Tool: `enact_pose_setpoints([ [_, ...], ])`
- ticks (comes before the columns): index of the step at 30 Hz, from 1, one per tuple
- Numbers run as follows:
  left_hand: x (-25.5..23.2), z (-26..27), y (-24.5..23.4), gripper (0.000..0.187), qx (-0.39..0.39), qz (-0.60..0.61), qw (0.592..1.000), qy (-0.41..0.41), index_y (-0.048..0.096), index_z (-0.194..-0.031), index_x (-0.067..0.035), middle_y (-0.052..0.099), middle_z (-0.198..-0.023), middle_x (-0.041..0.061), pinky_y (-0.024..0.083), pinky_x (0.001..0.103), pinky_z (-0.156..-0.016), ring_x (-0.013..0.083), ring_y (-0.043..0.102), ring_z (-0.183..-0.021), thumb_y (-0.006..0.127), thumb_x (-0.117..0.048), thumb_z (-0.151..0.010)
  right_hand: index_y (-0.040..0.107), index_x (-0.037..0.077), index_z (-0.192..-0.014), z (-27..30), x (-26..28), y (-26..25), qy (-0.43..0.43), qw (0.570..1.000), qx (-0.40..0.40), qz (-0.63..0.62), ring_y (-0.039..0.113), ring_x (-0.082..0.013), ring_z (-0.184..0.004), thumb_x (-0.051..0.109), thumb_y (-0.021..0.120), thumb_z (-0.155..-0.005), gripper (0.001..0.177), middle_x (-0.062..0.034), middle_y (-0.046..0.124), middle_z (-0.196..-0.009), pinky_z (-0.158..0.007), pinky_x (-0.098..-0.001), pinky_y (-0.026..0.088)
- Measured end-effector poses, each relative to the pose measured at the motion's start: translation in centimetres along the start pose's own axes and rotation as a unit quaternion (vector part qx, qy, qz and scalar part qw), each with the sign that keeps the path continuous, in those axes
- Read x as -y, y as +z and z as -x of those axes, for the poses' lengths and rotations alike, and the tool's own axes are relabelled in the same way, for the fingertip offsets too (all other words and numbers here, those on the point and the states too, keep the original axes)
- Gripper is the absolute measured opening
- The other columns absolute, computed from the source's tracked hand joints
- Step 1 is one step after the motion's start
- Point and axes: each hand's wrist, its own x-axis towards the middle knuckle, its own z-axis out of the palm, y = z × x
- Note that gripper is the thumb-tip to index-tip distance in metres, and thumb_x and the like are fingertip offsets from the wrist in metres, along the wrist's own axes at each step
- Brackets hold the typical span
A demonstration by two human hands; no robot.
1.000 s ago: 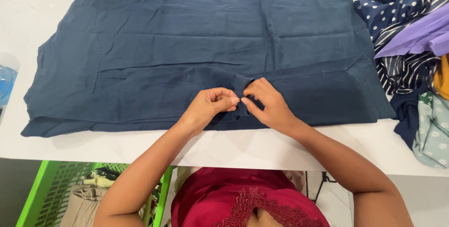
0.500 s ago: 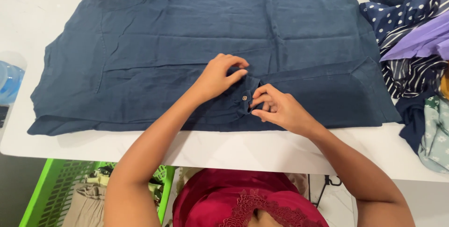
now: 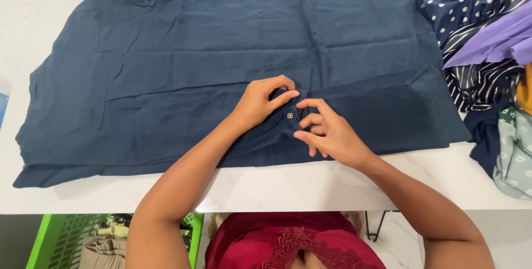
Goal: Folding a blue long-sleeved shirt on a white table.
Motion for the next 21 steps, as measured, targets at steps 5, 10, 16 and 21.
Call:
enact_pose_setpoints([
  [5,0.6,0.1,-0.6,0.011,-0.01,-0.038,0.999,0.0,0.07,-0.102,-0.021,0.074,-0.083,0.002,0.058,0.036,-0.078,0.0236,0.073,-0.083,0.072,-0.032,-0.099,0.037,0.004,-0.143,-0.2,-1.3,-0.7,-0.005,1.0,0.009,0.006,0.07,-0.0184,-0.058,-0.001,0.062,-0.091,0.058,-0.012,0.063,-0.086,-0.044,-0.0244,0.059],
  [10,1.1,0.3,-0.3,0.013,-0.015,-0.085,0.996,0.005,0.068,-0.098,-0.02,0.075,-0.08,0.002,0.059,0.035,-0.074,0.0241,0.073,-0.08,0.07,-0.032,-0.1,0.042,0.004,-0.141,0.0,-0.7,-0.5,-0.007,0.992,0.014,0.122,0.068,-0.0183,-0.062,0.008,0.069,-0.091,0.057,-0.0062,0.062,-0.07,-0.054,-0.0314,0.055],
  [16,1.1,0.0,-0.5,0.01,-0.074,-0.134,0.981,0.118,0.066,-0.101,-0.021,0.07,-0.083,0.002,0.057,0.034,-0.076,0.0224,0.069,-0.086,0.066,-0.03,-0.102,0.052,0.01,-0.14,0.1,-1.5,0.4,-0.057,0.928,-0.038,0.367,0.074,-0.0352,-0.069,0.027,0.067,-0.094,0.051,-0.0137,0.075,-0.08,-0.056,-0.0463,0.056],
  [21,-0.8,1.5,-1.7,0.011,-0.057,-0.231,0.941,0.239,0.064,-0.106,-0.011,0.065,-0.086,0.006,0.051,0.04,-0.081,0.0274,0.063,-0.092,0.059,-0.008,-0.096,0.072,0.007,-0.124,-1.2,-4.7,1.6,-0.375,0.787,-0.223,0.436,0.07,-0.025,-0.112,0.004,0.072,-0.094,0.03,-0.0053,0.071,-0.121,-0.09,-0.0314,0.058],
])
